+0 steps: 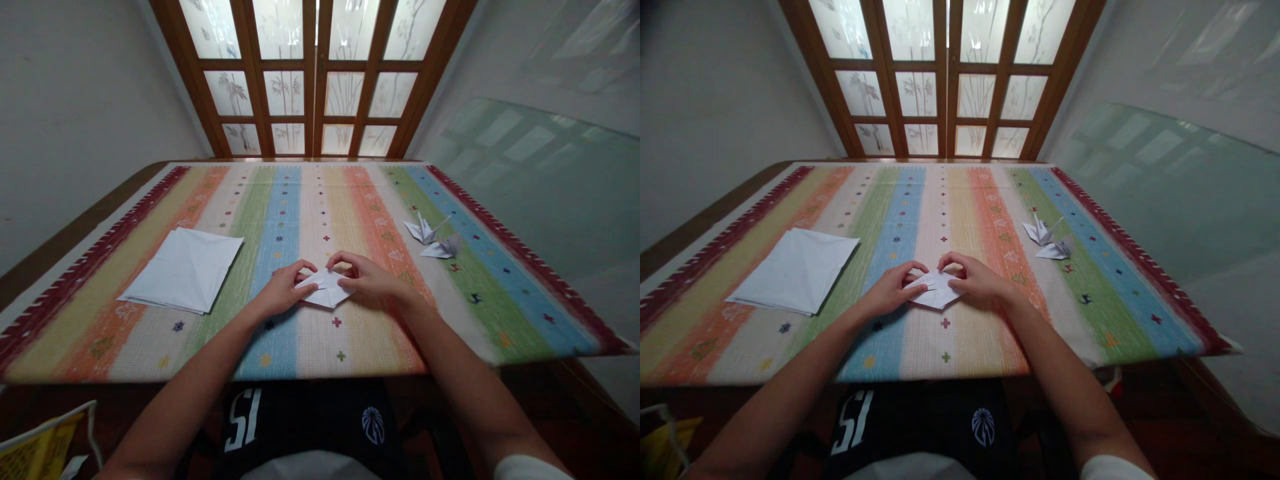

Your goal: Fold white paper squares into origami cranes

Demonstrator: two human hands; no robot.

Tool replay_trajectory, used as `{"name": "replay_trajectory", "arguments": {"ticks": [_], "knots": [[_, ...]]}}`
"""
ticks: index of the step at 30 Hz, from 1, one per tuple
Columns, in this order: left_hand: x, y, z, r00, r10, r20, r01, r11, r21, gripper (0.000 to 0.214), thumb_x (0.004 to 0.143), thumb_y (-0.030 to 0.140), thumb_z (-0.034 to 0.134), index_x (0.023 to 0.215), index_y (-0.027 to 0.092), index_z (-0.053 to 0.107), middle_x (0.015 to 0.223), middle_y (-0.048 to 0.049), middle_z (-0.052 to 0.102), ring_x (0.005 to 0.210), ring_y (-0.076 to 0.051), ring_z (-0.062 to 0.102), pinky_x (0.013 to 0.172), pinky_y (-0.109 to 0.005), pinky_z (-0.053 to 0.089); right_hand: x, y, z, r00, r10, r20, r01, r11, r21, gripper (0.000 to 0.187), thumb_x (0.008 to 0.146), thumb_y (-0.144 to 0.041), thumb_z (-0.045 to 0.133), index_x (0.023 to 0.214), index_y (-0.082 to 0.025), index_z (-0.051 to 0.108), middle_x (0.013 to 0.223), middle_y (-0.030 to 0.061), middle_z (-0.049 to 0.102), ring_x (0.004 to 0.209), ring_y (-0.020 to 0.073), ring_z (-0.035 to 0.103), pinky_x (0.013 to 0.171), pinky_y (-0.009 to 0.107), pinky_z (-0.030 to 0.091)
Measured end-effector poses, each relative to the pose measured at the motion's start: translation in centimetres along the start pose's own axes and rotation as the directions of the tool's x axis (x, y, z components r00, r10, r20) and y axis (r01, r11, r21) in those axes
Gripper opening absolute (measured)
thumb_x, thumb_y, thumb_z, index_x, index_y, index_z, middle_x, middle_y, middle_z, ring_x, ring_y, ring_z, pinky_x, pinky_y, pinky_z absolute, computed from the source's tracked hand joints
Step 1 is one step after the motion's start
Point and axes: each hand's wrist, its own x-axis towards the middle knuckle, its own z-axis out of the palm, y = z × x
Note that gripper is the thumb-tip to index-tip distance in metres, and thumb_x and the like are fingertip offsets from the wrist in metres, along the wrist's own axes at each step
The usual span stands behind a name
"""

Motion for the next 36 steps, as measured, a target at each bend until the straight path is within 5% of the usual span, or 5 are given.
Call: {"name": "replay_trajectory", "arguments": {"ticks": [5, 11, 19, 26, 36], "knots": [[-0.2, -0.7, 0.3, 0.994, 0.083, -0.077, -0.055, 0.947, 0.315, 0.026, 0.096, 0.03, 0.069, 0.121, 0.023, 0.065, 0.076, 0.0007, 0.075, 0.064, -0.018, 0.064, 0.065, -0.028, 0.043, 0.4, 0.3, 0.4, 0.985, -0.155, -0.07, 0.122, 0.93, -0.347, 0.021, 0.086, -0.011, 0.063, 0.096, -0.024, 0.075, 0.109, 0.0073, 0.071, 0.093, 0.0218, 0.064, 0.084, 0.036, 0.052], [0.0, -1.6, 0.1, 0.964, 0.239, -0.12, -0.135, 0.822, 0.553, 0.023, 0.095, 0.029, 0.074, 0.116, 0.021, 0.067, 0.109, -0.0097, 0.074, 0.098, -0.026, 0.069, 0.084, -0.036, 0.055, 0.8, 1.0, 1.3, 0.974, -0.211, -0.081, 0.154, 0.882, -0.444, 0.022, 0.09, -0.009, 0.064, 0.099, -0.023, 0.079, 0.114, 0.0106, 0.069, 0.106, 0.0249, 0.065, 0.097, 0.043, 0.053], [0.3, -1.6, 0.5, 0.958, 0.281, 0.049, -0.27, 0.839, 0.473, 0.016, 0.101, 0.014, 0.06, 0.101, 0.02, 0.074, 0.106, -0.0081, 0.072, 0.096, -0.022, 0.069, 0.089, -0.035, 0.056, 0.6, 0.4, 2.2, 0.977, -0.213, 0.021, 0.201, 0.881, -0.428, 0.025, 0.091, -0.008, 0.064, 0.094, -0.024, 0.083, 0.101, 0.0069, 0.072, 0.089, 0.0207, 0.066, 0.088, 0.036, 0.053], [-0.3, -0.3, -0.2, 0.982, 0.161, 0.1, -0.189, 0.867, 0.462, 0.017, 0.099, 0.035, 0.07, 0.108, 0.02, 0.072, 0.107, -0.0079, 0.072, 0.089, -0.022, 0.067, 0.082, -0.033, 0.053, -0.2, -1.6, 2.9, 0.993, -0.106, 0.045, 0.113, 0.824, -0.555, 0.022, 0.082, -0.031, 0.09, 0.099, -0.023, 0.079, 0.1, 0.0037, 0.072, 0.084, 0.0187, 0.065, 0.078, 0.031, 0.049], [-0.3, -0.3, -0.5, 0.981, 0.158, 0.113, -0.191, 0.888, 0.419, 0.02, 0.103, 0.029, 0.059, 0.092, 0.018, 0.072, 0.102, -0.0098, 0.074, 0.09, -0.022, 0.068, 0.085, -0.036, 0.053, -0.1, -1.3, 2.7, 0.987, -0.158, 0.011, 0.134, 0.797, -0.59, 0.014, 0.1, -0.027, 0.069, 0.088, -0.022, 0.073, 0.091, 0.005, 0.073, 0.08, 0.0189, 0.066, 0.078, 0.033, 0.049]]}}
